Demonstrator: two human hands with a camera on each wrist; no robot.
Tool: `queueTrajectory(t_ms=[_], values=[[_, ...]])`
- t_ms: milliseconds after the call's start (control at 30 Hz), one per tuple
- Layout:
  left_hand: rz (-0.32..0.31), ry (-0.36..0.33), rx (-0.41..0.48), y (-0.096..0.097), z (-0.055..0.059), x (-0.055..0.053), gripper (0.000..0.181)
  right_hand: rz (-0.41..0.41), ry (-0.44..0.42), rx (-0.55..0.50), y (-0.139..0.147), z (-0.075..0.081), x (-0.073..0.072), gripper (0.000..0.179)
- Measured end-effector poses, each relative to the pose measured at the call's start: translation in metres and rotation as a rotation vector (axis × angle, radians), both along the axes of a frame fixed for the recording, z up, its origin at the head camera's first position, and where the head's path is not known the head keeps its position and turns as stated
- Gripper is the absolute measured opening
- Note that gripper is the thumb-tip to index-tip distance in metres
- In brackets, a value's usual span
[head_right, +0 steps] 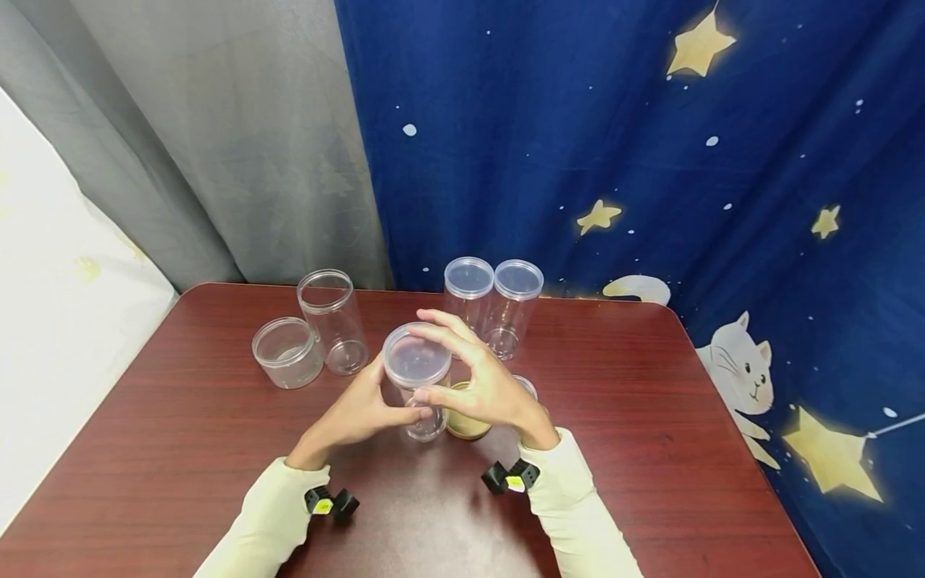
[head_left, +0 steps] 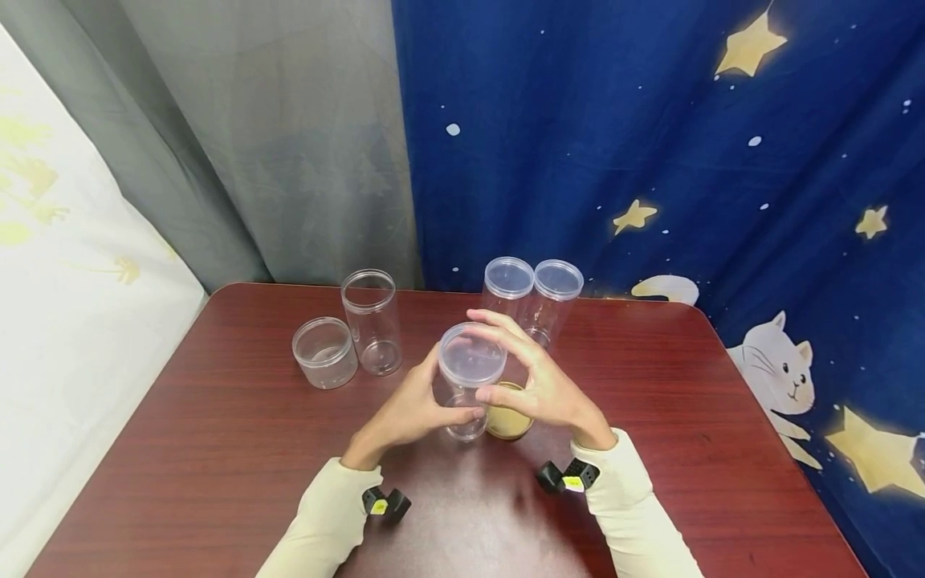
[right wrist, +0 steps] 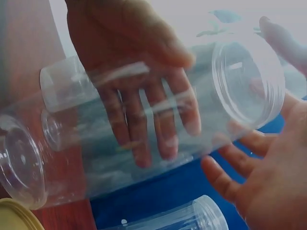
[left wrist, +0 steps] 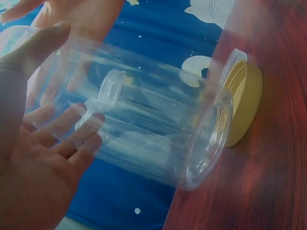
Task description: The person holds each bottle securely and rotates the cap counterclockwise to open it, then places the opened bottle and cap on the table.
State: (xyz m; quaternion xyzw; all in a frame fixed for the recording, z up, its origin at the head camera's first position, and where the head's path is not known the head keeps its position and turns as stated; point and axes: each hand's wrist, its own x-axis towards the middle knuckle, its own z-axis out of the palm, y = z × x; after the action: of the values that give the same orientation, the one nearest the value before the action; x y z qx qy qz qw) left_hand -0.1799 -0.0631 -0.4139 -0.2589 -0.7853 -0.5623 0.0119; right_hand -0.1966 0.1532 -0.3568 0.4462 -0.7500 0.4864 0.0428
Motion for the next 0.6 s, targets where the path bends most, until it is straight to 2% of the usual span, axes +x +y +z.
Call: queueTrajectory(t_ms=[67,200,333,600], values=[[0.025,0.01,-0.007,0.002,0.0,0.0,0.094,-0.059,0.007,-0.018,-0.001,0.0,0.002,0.067],[0.085,0.019,-0.009,0.006,-0.001,0.0,0.087,-0.232,0.029,-0.038,-0.004,0.001,0.009,0.067],[0.124,0.014,0.018,0.01,-0.003,0.001,0.086,-0.38,0.068,-0.035,-0.01,0.002,0.016,0.067],[0.209,0.032,0.004,0.018,-0.004,0.0,0.084,-0.57,0.181,0.007,-0.023,0.003,0.026,0.075]])
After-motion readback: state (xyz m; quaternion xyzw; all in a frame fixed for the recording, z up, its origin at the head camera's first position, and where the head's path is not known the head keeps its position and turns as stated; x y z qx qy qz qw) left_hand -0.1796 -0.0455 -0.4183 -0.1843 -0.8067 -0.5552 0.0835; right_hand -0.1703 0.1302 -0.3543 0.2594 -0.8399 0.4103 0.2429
